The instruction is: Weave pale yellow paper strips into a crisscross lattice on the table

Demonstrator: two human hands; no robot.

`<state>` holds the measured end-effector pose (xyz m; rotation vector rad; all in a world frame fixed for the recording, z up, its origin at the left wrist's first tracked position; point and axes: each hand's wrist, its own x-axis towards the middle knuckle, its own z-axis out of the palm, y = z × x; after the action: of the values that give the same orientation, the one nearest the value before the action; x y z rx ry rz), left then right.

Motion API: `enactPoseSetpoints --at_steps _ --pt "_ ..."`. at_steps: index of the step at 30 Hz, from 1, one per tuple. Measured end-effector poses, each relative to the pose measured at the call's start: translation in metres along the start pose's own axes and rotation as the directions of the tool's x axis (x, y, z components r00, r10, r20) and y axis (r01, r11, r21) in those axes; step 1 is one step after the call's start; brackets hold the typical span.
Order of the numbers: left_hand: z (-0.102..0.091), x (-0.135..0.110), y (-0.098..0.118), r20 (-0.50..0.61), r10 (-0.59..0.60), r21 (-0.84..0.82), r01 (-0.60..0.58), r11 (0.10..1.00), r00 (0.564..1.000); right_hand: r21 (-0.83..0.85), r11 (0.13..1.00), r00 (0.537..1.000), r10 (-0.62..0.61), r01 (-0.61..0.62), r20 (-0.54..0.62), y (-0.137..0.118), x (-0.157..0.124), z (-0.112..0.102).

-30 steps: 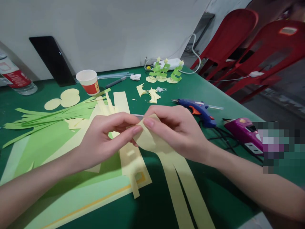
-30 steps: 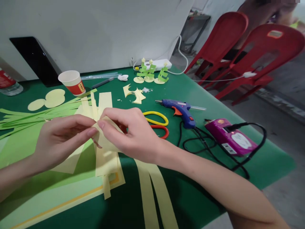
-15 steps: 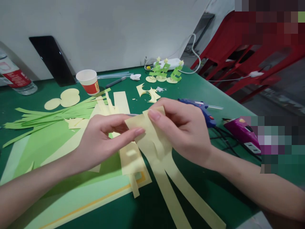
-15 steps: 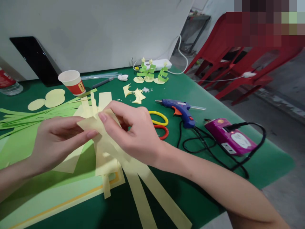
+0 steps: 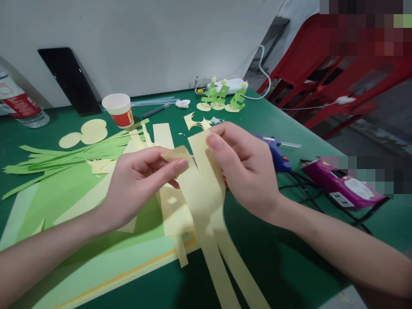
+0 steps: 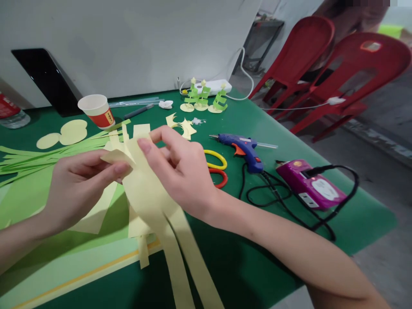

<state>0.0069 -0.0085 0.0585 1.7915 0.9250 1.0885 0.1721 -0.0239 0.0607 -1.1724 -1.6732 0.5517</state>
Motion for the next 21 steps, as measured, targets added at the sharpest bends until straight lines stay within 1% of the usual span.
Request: enactPoseSetpoints --at_steps 3,4,6,8,9,15,21 --pt "0.0003 0.0014 -0.0029 -0.028 -0.039 -0.091 0.037 0.995 0.999 -0.015 1.000 1.000 -0.013 0.013 0.017 -0.0012 0.0004 -0.0005" --pt "0.0008 0.0014 -0.0034 -0.012 -0.054 -0.127 0.052 0.991 0.998 -0.029 0.999 1.000 -0.014 0.015 0.011 -0.0015 0.0002 -0.0004" --pt "0.0024 0.0007 -0.0033 0.063 -0.086 -0.180 0.096 0.979 0.994 -0.051 0.999 1.000 -0.014 0.014 0.000 -0.0021 -0.0004 -0.0001" --pt "0.0045 -0.0011 -0.0021 0.139 -0.118 -0.192 0.143 0.971 0.983 -0.060 0.998 1.000 -0.012 0.012 -0.002 -0.0027 -0.0013 0.0003" --pt "0.0054 -0.0022 -0.0012 0.159 -0.132 -0.189 0.161 0.969 0.979 -0.063 0.998 1.000 -0.012 0.012 0.001 -0.0029 -0.0018 0.0006" --pt "0.0075 -0.0068 0.0034 0.192 -0.159 -0.233 0.202 0.951 0.969 -0.093 0.994 0.998 -0.064 0.064 0.007 -0.0038 -0.0042 0.0016" --pt "0.0089 -0.0073 0.0051 0.215 -0.208 -0.256 0.261 0.931 0.954 -0.175 0.979 0.992 -0.118 0.109 -0.040 -0.0067 -0.0064 0.0032"
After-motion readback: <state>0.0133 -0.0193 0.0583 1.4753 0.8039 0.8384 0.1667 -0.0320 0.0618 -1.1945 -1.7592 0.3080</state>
